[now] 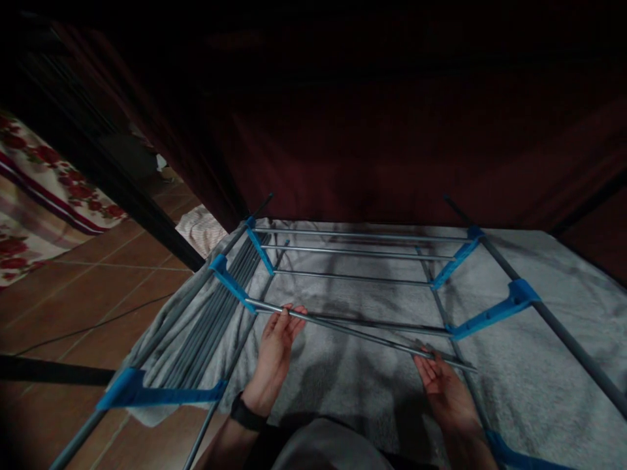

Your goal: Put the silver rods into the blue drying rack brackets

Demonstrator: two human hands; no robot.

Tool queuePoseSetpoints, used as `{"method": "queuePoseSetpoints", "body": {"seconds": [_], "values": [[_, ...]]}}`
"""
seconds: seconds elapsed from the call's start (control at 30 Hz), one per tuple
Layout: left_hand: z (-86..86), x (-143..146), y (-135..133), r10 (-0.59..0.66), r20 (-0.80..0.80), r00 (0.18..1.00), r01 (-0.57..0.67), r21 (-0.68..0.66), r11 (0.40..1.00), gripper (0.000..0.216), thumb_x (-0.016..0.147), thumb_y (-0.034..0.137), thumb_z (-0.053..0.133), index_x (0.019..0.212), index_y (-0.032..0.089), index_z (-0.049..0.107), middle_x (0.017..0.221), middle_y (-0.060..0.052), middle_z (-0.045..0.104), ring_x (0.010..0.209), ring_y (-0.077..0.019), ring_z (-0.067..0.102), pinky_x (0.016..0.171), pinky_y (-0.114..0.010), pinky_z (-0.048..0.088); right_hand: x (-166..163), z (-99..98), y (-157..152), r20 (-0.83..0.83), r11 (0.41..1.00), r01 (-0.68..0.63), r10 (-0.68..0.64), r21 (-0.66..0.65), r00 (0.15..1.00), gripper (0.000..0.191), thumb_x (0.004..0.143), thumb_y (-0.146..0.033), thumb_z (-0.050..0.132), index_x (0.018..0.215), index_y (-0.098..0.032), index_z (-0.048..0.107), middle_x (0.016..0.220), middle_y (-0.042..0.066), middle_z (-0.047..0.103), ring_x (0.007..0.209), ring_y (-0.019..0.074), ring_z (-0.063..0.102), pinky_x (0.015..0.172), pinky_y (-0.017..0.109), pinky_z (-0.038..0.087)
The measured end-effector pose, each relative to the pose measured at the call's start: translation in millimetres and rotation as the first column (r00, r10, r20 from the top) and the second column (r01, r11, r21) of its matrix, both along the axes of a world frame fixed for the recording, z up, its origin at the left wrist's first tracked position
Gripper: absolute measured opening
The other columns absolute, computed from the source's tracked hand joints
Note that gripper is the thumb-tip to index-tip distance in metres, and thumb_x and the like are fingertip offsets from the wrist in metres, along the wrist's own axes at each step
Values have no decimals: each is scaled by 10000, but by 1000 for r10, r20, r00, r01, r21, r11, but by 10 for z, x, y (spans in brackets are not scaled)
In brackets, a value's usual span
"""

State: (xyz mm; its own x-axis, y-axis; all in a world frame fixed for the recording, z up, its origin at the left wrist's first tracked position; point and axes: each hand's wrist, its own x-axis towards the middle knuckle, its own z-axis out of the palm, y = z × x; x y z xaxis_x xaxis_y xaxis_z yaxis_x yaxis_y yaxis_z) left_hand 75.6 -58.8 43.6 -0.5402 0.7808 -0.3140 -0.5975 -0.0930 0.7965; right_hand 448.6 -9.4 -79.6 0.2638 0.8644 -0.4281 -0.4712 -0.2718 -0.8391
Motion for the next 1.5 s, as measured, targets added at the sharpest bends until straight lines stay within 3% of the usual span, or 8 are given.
{"method": "queuePoseSetpoints", "body": {"seconds": [0.1, 0.2, 0.53, 0.73, 0.97, 1.17, 1.33, 1.5], "values": [[71, 77, 31, -25, -21, 999, 25, 28, 999, 462, 836, 512, 971, 1101, 225, 726, 1080, -99, 866, 1102, -278, 841, 1022, -420, 629, -66, 64, 27, -125, 992, 73, -85, -98, 989, 36, 875, -239, 793, 892, -267, 809, 1084, 86, 804, 1009, 209, 834, 958, 305, 697], [135, 184, 80, -57, -55, 997, 60, 54, 997, 529, 786, 558, 994, 1099, 233, 718, 1060, -91, 864, 1088, -286, 839, 1006, -425, 630, -172, 190, 20, -210, 988, 90, -115, -128, 971, 97, 882, -172, 761, 897, -257, 806, 1018, 72, 805, 917, 197, 838, 885, 296, 720], [337, 608, 165, -186, -288, 939, 222, 99, 970, 377, 916, 489, 878, 1194, 287, 723, 1096, -77, 855, 1112, -275, 803, 979, -388, 595, -730, 469, -125, -445, 988, -24, -47, -152, 894, 202, 855, -53, 770, 923, -242, 751, 911, 15, 843, 878, 181, 863, 905, 321, 735], [265, 838, 150, -241, -370, 897, 298, 104, 949, 429, 959, 516, 830, 1278, 267, 688, 1152, -91, 847, 1139, -274, 790, 1042, -419, 588, -1014, 542, -193, -527, 990, -64, -11, -125, 850, 229, 840, -72, 877, 862, -255, 740, 869, -16, 845, 863, 179, 862, 874, 308, 738], [157, 1002, 86, -310, -558, 769, 401, 44, 915, 410, 1069, 555, 675, 1363, 271, 645, 1130, -78, 826, 1111, -247, 774, 1080, -428, 573, -1252, 730, -303, -699, 961, -268, 143, -72, 701, 111, 956, -90, 798, 999, -192, 788, 1027, 69, 885, 931, 183, 871, 908, 285, 718], [473, 726, 175, -197, -733, 651, 387, 97, 917, 465, 1123, 579, 585, 1447, 245, 596, 995, -41, 765, 989, -220, 738, 990, -383, 572, -1191, 809, -373, -659, 842, -527, 330, -119, 676, 33, 983, -132, 777, 1009, -152, 782, 899, 72, 872, 739, 169, 840, 701, 251, 672], [698, 503, 181, -143, -882, 450, 383, 46, 922, 398, 1169, 499, 508, 1441, 235, 628, 990, -30, 740, 850, -184, 698, 817, -326, 568, -1024, 785, -310, -600, 903, -419, 285, -93, 747, 154, 860, -86, 879, 963, -172, 803, 901, 47, 872, 768, 158, 834, 739, 241, 664], [612, 444, 186, -35, -964, 265, 363, 66, 929, 331, 1165, 354, 517, 1433, 236, 670, 1173, -80, 811, 1044, -218, 779, 924, -353, 615, -849, 709, -240, -563, 944, -319, 219, -85, 797, 215, 809, -47, 875, 957, -191, 815, 909, 23, 867, 806, 164, 835, 794, 269, 682]]}}
